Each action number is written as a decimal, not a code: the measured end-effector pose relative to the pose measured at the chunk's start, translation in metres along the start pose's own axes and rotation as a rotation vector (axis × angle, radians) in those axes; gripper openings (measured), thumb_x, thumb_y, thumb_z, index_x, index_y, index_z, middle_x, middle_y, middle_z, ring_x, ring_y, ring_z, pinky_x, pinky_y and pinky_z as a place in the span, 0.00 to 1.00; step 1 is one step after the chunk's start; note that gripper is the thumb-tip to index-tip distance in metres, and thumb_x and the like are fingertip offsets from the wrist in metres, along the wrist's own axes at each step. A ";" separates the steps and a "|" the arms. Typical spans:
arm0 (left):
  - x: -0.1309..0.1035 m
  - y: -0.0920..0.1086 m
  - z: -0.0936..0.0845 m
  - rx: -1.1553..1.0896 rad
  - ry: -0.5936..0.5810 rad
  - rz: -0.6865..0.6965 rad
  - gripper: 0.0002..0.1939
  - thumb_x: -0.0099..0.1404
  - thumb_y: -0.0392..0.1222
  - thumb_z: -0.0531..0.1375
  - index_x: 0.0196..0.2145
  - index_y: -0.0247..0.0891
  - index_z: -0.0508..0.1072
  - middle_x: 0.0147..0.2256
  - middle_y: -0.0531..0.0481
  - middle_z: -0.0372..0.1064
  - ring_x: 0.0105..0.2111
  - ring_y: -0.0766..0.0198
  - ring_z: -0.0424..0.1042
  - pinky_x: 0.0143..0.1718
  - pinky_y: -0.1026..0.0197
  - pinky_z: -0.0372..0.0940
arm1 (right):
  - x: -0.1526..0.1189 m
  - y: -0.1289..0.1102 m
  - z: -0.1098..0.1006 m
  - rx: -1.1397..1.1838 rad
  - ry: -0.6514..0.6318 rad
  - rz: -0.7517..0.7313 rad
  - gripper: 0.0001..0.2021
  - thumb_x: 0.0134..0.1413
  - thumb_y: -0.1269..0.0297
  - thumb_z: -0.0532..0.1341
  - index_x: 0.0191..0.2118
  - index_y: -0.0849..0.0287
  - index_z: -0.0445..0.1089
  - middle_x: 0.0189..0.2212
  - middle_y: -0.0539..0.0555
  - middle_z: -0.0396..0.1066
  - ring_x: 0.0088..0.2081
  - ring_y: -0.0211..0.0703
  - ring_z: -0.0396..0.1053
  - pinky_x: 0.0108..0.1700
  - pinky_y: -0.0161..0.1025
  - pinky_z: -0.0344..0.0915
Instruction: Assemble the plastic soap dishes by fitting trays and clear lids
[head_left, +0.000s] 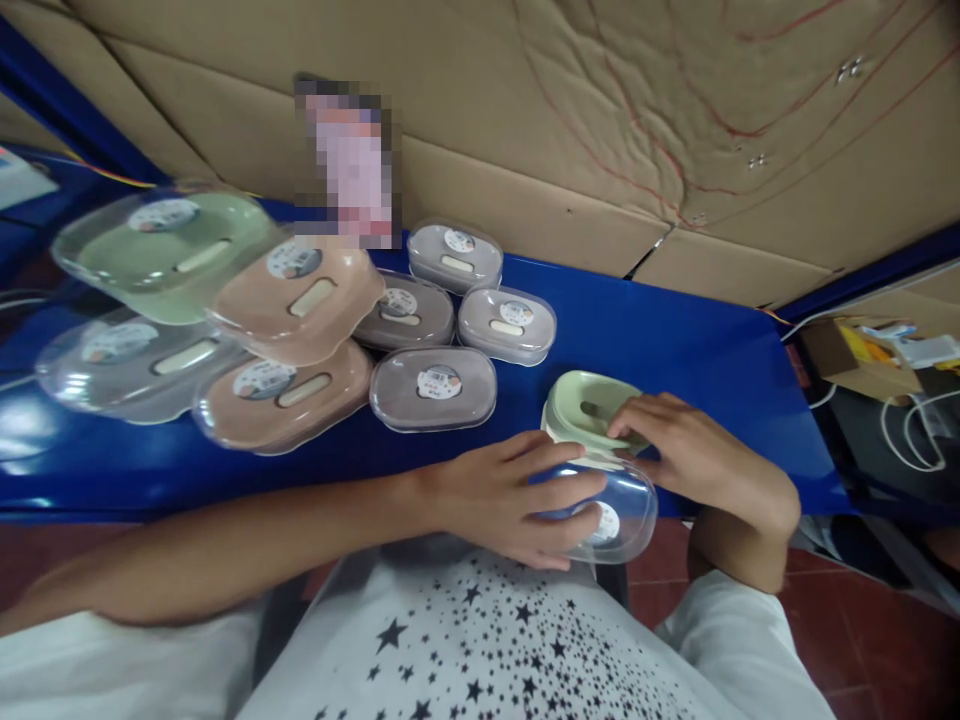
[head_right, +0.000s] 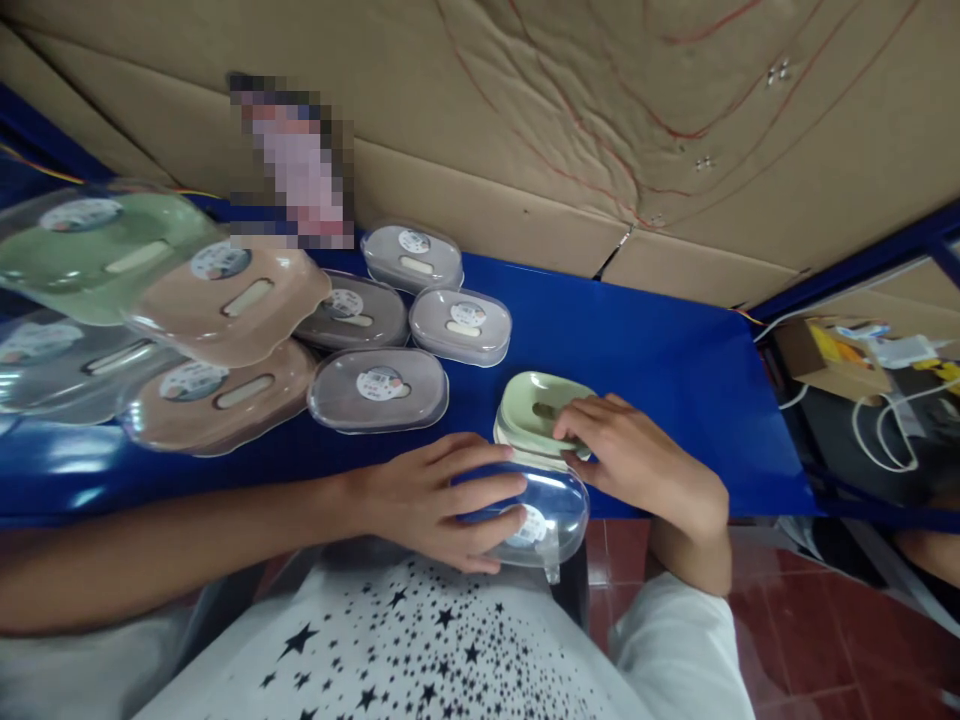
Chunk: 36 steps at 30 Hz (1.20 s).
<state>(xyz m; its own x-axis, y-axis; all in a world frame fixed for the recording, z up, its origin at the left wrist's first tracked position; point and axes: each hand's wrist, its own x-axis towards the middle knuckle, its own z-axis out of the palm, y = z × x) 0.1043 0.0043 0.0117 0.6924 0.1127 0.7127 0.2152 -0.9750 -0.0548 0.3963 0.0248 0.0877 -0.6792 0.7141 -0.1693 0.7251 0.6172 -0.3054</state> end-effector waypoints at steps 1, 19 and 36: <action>0.000 0.000 0.000 -0.002 -0.003 0.010 0.23 0.73 0.64 0.61 0.53 0.45 0.75 0.59 0.46 0.71 0.61 0.51 0.66 0.55 0.52 0.68 | 0.001 -0.003 0.004 0.003 -0.042 0.014 0.07 0.68 0.67 0.62 0.49 0.51 0.69 0.46 0.52 0.79 0.48 0.50 0.77 0.50 0.49 0.68; -0.003 -0.006 0.001 0.088 0.008 -0.221 0.30 0.72 0.66 0.62 0.59 0.41 0.71 0.61 0.39 0.69 0.66 0.45 0.65 0.58 0.45 0.69 | 0.028 0.011 0.000 0.195 0.056 -0.203 0.19 0.76 0.61 0.57 0.67 0.42 0.70 0.61 0.51 0.76 0.62 0.48 0.74 0.64 0.51 0.74; 0.000 -0.003 0.031 0.187 -0.331 -0.441 0.31 0.78 0.46 0.60 0.71 0.29 0.61 0.72 0.27 0.57 0.73 0.35 0.59 0.72 0.36 0.61 | 0.031 0.042 0.013 0.212 -0.013 -0.023 0.40 0.66 0.56 0.67 0.78 0.36 0.50 0.79 0.52 0.47 0.79 0.61 0.47 0.75 0.68 0.55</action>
<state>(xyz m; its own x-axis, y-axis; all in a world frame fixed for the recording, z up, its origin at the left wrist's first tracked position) 0.1252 0.0131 -0.0102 0.6815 0.5835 0.4418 0.6293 -0.7753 0.0532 0.4041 0.0684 0.0576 -0.6979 0.6954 -0.1715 0.6701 0.5494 -0.4992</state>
